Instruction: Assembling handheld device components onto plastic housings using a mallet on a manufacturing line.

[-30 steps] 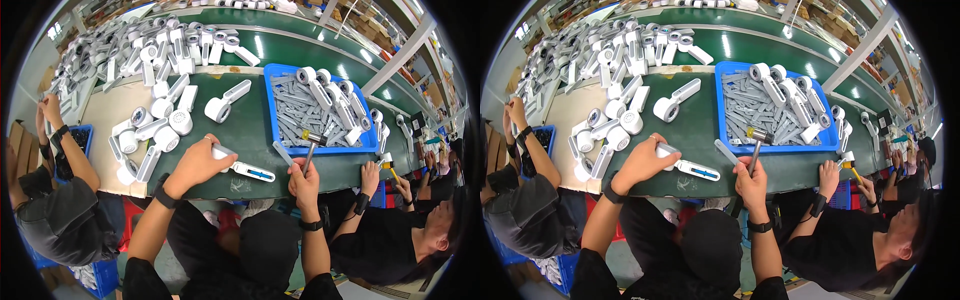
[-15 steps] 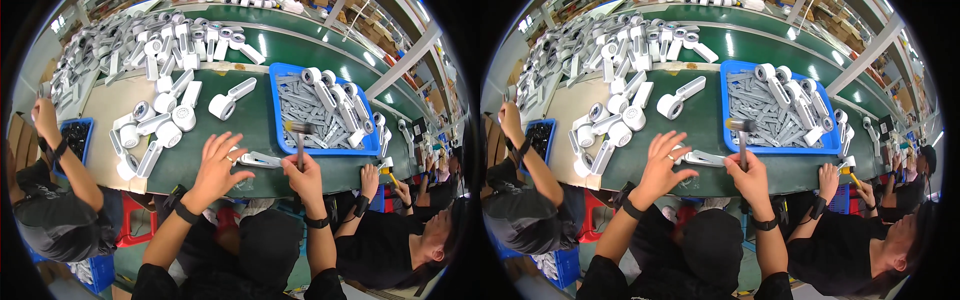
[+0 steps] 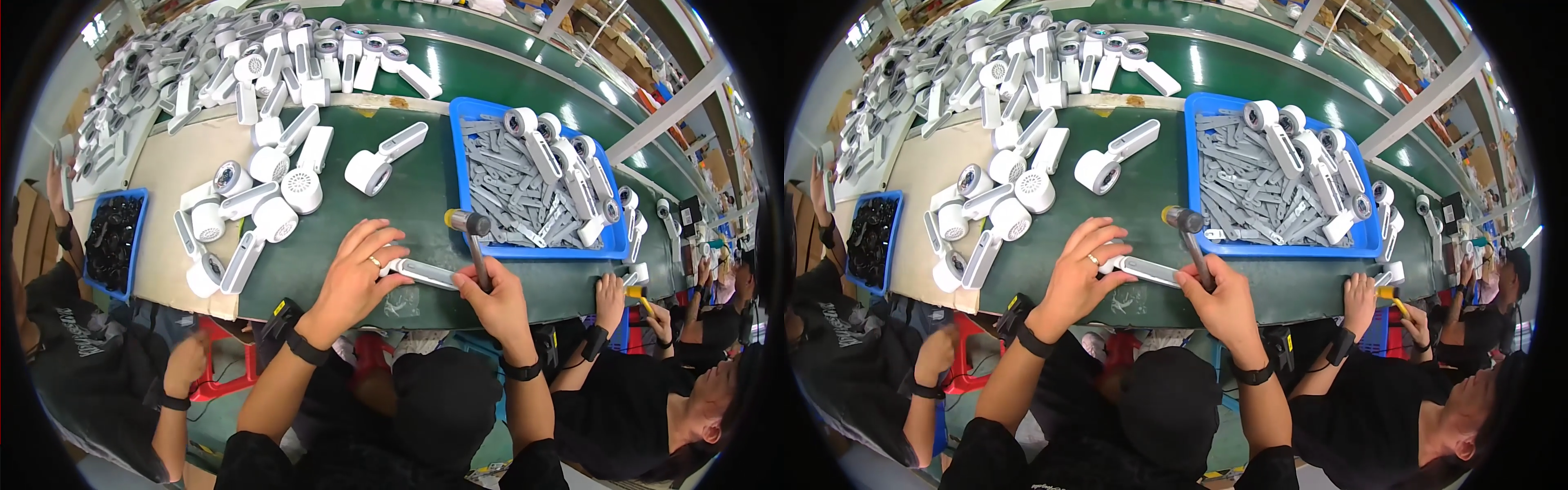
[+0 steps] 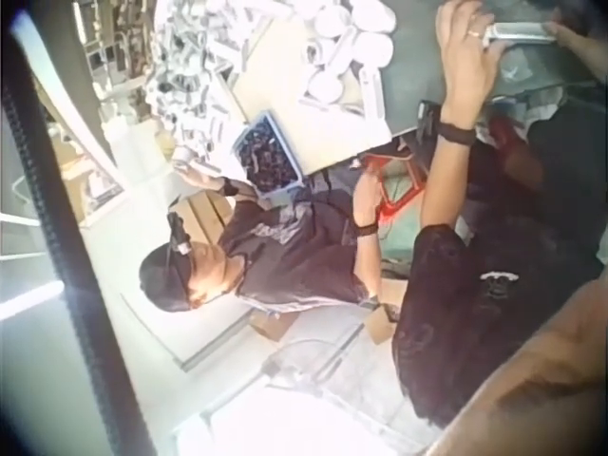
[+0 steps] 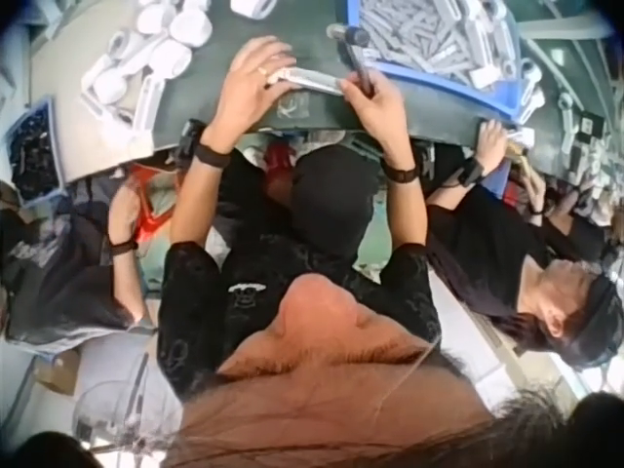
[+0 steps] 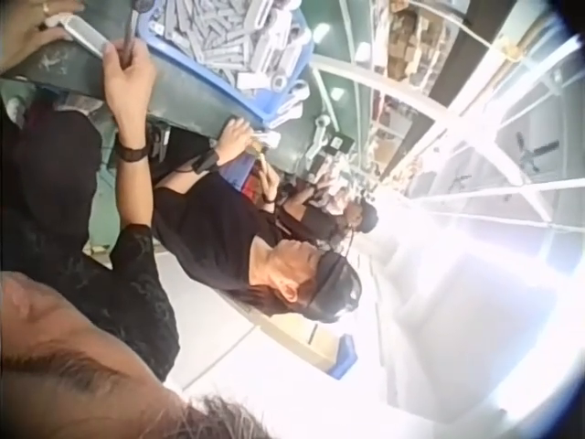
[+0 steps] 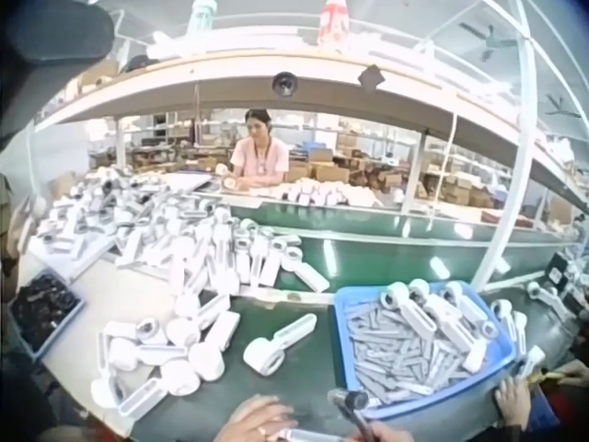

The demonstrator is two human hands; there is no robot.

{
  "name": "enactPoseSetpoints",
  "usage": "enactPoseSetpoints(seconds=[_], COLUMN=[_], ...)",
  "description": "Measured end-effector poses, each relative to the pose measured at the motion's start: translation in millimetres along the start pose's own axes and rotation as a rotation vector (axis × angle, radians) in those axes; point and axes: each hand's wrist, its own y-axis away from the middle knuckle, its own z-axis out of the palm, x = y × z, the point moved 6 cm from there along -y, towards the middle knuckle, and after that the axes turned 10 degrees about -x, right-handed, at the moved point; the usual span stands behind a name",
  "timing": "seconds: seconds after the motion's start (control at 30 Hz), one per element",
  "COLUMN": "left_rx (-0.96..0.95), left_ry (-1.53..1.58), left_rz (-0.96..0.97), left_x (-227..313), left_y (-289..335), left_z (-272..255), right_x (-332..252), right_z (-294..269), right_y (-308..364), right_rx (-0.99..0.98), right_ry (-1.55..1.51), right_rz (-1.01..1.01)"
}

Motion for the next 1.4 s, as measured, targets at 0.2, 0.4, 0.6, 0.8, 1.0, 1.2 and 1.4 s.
enactPoseSetpoints(seconds=[0.2, 0.4, 0.6, 0.8, 1.0, 1.2, 1.4], left_rx=[0.029, 0.022, -0.034, -0.078, -0.079, -0.055, -0.020], left_ry=[-0.020, -0.234, -0.252, -0.225, -0.218, -0.309, -0.400], left_rz=[0.013, 0.162, 0.289, 0.330, 0.325, 0.277, 0.343], left_x=[0, 14, 9, 5, 12, 20, 46], left_y=[0, -2, -10, -11, -12, -7, -16], left_z=[1, -1, 2, 4, 1, 2, 4], right_x=[-8, -12, -33, -14, 7, 15, 13], right_z=[0, -3, -5, 0, 7, 9, 8], right_y=[-1, -7, -7, -10, -13, -13, -17], right_rx=[-0.044, -0.101, -0.137, -0.238, -0.388, -0.427, -0.419], right_ry=[0.059, 0.101, 0.260, 0.000, -0.408, -0.465, -0.448], right_rz=[-0.001, 0.071, 0.062, 0.169, 0.358, 0.366, 0.309])
